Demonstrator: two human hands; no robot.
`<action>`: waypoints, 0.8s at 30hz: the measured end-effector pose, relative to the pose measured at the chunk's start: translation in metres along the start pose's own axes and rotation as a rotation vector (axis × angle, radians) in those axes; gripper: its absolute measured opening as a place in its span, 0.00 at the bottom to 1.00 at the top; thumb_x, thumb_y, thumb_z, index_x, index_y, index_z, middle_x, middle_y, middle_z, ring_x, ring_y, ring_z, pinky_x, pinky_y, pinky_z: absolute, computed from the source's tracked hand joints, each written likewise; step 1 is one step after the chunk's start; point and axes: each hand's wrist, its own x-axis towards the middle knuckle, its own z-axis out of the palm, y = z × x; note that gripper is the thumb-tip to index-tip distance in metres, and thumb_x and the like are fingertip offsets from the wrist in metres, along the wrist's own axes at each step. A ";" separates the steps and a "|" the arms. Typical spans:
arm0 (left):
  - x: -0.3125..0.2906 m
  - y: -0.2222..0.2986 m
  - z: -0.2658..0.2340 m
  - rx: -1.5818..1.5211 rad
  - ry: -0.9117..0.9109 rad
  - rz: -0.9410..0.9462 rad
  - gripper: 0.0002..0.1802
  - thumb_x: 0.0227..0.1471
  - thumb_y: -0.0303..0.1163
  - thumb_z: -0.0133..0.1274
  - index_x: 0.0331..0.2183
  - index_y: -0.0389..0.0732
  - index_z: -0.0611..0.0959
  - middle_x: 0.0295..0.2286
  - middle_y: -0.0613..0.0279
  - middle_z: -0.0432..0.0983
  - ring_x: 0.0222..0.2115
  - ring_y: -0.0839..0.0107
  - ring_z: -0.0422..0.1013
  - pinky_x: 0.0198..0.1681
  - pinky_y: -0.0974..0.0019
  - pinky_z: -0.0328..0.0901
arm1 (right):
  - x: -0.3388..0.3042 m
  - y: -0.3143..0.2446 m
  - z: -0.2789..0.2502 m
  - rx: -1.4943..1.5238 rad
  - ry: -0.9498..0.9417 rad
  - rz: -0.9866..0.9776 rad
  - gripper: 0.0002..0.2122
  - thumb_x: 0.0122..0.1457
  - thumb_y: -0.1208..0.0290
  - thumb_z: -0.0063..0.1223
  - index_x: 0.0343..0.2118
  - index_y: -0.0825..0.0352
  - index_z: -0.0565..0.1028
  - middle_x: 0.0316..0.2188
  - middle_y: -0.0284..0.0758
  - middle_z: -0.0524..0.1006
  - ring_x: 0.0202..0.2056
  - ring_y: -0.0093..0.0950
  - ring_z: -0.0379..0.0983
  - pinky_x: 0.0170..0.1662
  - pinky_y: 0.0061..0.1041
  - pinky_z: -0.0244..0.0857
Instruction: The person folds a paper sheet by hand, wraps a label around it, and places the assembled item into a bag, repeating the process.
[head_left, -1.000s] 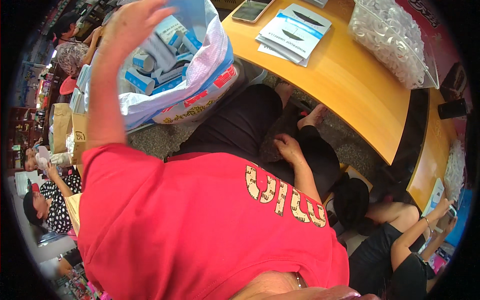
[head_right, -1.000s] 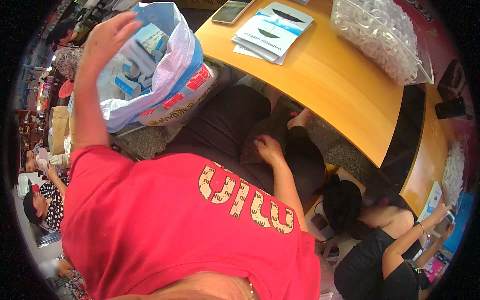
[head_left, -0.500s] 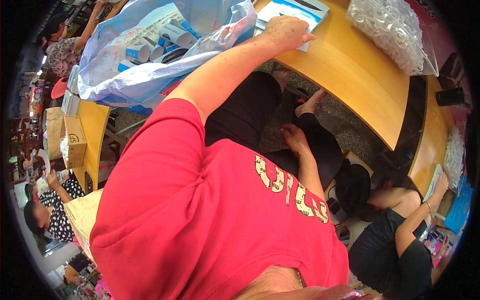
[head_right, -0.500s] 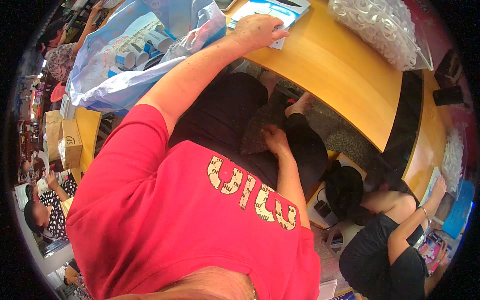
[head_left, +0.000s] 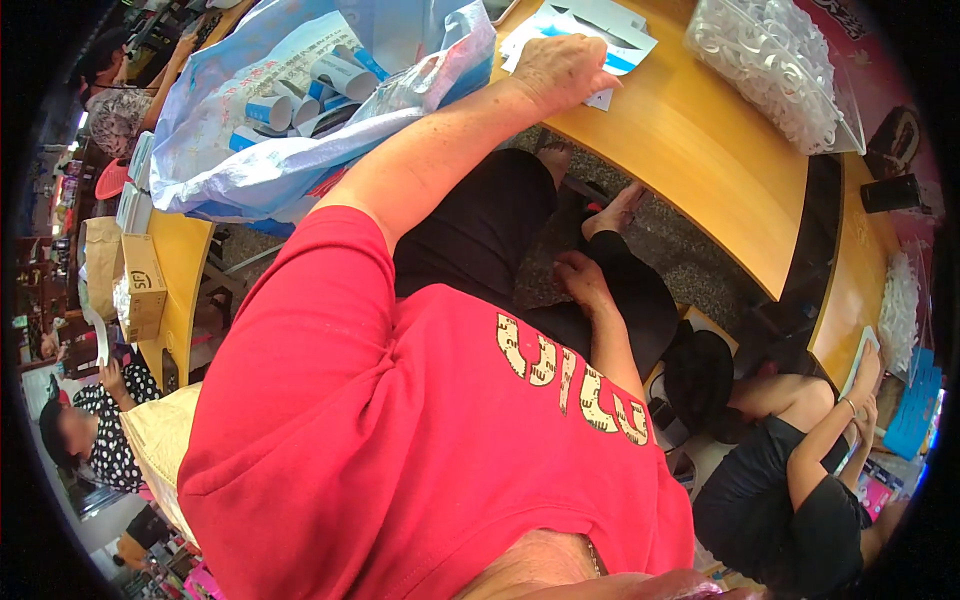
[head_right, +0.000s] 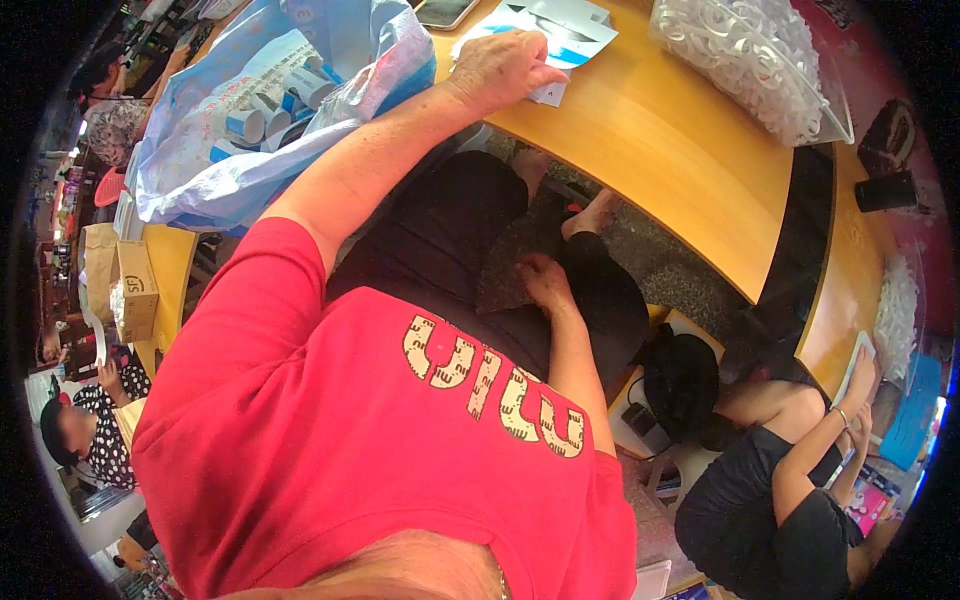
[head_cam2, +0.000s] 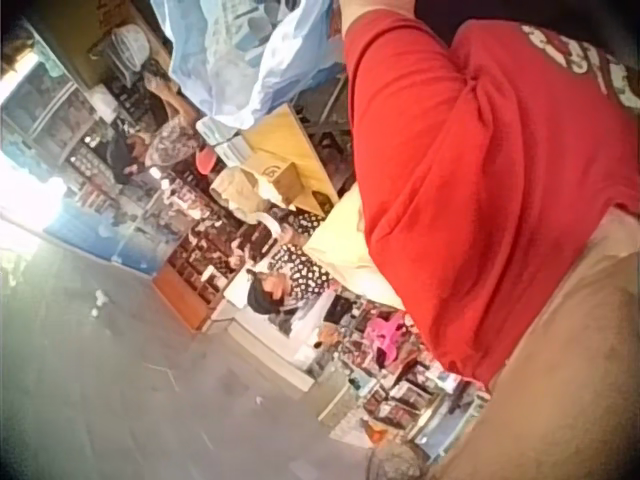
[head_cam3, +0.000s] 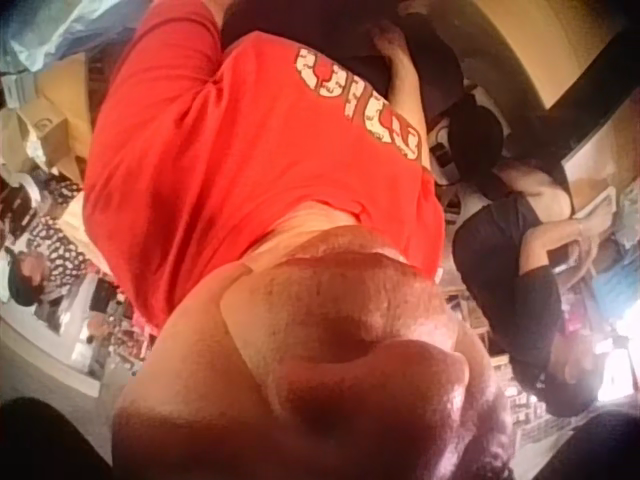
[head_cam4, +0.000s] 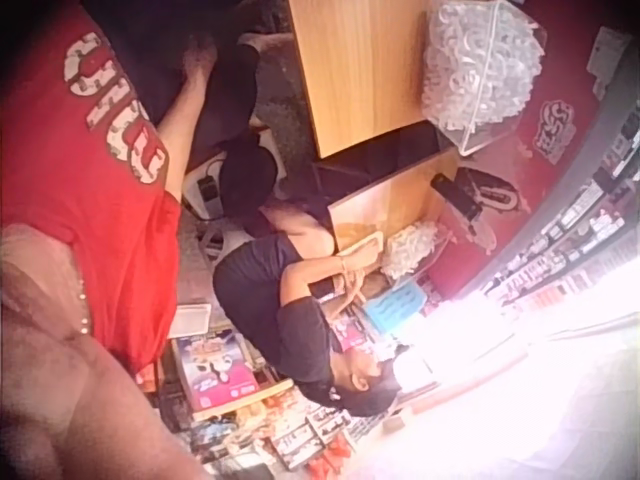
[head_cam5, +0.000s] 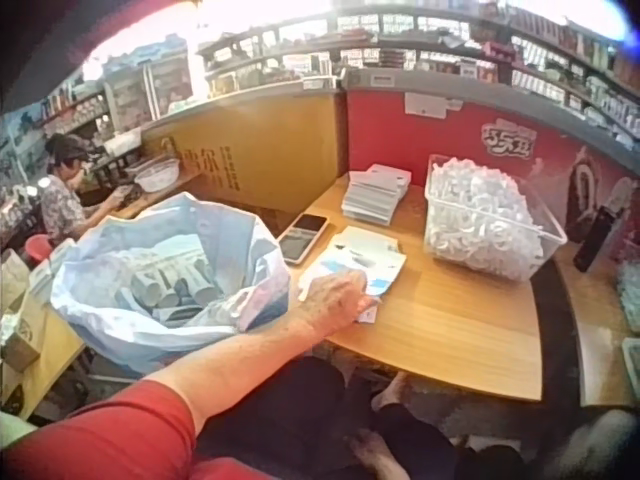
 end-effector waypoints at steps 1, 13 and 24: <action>0.000 0.000 0.000 0.000 0.004 -0.001 0.21 0.39 0.50 0.47 0.21 0.40 0.74 0.20 0.57 0.72 0.25 0.62 0.69 0.25 0.62 0.62 | 0.000 -0.002 -0.001 -0.002 -0.008 0.000 0.12 0.46 0.68 0.45 0.33 0.69 0.71 0.27 0.40 0.73 0.31 0.29 0.69 0.35 0.23 0.60; 0.029 -0.012 -0.071 -0.757 0.644 -0.299 0.23 0.45 0.45 0.47 0.11 0.40 0.64 0.09 0.67 0.60 0.11 0.77 0.58 0.13 0.69 0.53 | -0.008 0.002 -0.008 0.169 0.035 0.062 0.11 0.50 0.69 0.44 0.34 0.68 0.68 0.20 0.31 0.69 0.19 0.22 0.65 0.22 0.18 0.60; -0.104 0.029 -0.041 -1.242 -0.183 -0.508 0.22 0.44 0.46 0.49 0.15 0.35 0.72 0.12 0.69 0.64 0.13 0.83 0.60 0.15 0.76 0.57 | -0.132 -0.088 -0.048 1.262 -0.058 -0.546 0.25 0.51 0.51 0.38 0.44 0.70 0.61 0.38 0.39 0.69 0.42 0.31 0.65 0.43 0.33 0.60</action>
